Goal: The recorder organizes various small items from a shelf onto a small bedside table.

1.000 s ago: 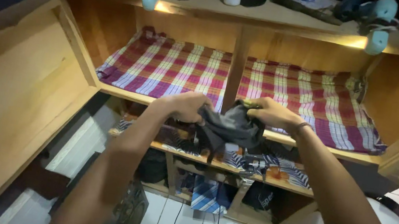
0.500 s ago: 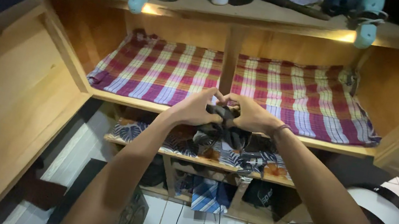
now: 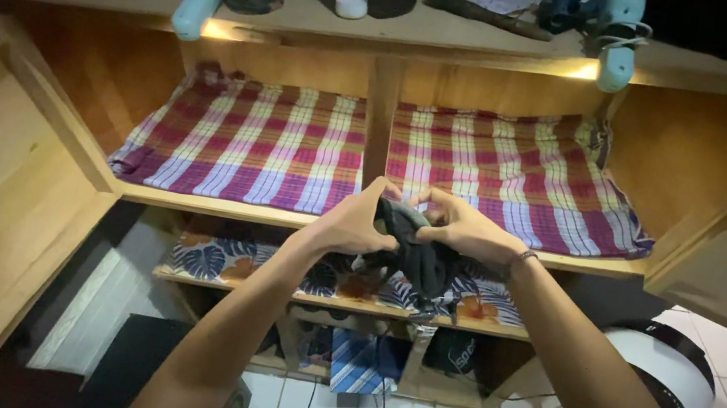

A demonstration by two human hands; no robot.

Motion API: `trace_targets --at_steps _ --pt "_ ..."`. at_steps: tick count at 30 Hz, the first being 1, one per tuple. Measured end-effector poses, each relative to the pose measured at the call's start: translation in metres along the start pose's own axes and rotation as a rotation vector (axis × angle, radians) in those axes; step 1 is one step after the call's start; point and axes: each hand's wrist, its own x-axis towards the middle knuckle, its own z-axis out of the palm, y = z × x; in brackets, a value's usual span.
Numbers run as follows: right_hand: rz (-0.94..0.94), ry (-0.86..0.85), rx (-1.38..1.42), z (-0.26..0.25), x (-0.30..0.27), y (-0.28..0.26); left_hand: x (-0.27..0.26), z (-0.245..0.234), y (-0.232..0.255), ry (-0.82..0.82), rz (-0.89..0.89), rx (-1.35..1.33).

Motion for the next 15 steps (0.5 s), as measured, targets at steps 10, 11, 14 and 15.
trace_targets --at_steps 10,11,14,15 --pt "0.146 0.053 -0.142 -0.026 -0.028 -0.002 0.045 0.045 0.047 -0.011 -0.097 0.327" --pt "0.185 0.076 -0.199 -0.029 -0.027 0.001 0.052 0.051 0.043 -0.01 -0.062 0.356" --pt "0.183 0.109 -0.196 -0.047 -0.021 0.029 0.061 0.057 0.054 -0.037 -0.043 0.328" --pt "0.133 0.112 -0.141 -0.053 -0.018 0.041 0.061 0.055 0.062 -0.056 -0.066 0.276"
